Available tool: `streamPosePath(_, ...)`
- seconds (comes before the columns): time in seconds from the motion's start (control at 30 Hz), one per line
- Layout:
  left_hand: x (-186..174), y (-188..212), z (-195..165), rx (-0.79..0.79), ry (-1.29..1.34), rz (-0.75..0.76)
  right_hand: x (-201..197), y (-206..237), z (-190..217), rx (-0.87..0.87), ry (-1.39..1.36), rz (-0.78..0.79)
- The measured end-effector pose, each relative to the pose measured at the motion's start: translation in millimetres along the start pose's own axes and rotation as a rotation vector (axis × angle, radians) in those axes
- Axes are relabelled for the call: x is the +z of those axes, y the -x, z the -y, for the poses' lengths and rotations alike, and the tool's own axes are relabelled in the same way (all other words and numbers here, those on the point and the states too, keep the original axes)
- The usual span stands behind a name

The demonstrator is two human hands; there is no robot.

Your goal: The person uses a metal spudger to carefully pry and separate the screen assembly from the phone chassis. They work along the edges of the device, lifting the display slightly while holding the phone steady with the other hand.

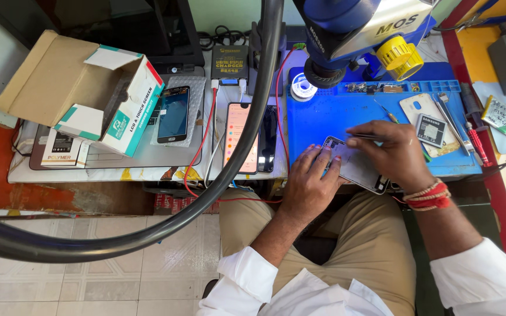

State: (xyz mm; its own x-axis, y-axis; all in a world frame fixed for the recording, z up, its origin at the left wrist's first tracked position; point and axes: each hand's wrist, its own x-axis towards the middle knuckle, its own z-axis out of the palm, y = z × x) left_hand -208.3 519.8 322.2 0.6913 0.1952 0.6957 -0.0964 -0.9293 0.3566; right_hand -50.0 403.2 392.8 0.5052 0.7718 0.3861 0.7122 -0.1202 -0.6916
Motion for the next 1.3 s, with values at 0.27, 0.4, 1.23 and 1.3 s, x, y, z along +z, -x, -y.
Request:
streamPosePath(0.27, -1.5, -0.5, 3.9, 0.001, -0.016, -0.015, 19.9, -9.2, -6.1, -0.019, -0.153, 0.044)
streamPosePath(0.4, -2.2, -1.0, 10.2, 0.009, -0.013, -0.018, 31.4, -8.6, -13.9, 0.183, -0.225, 0.009)
streamPosePath(1.23, 5.2, -12.6, 18.4, 0.008, -0.025, -0.019, 36.7, -21.4, -11.9, -0.156, 0.079, -0.056)
streamPosePath(1.3, 7.9, -16.4, 22.4, 0.006, -0.018, -0.023, 37.9, -26.6, -14.0, -0.165, 0.108, -0.062)
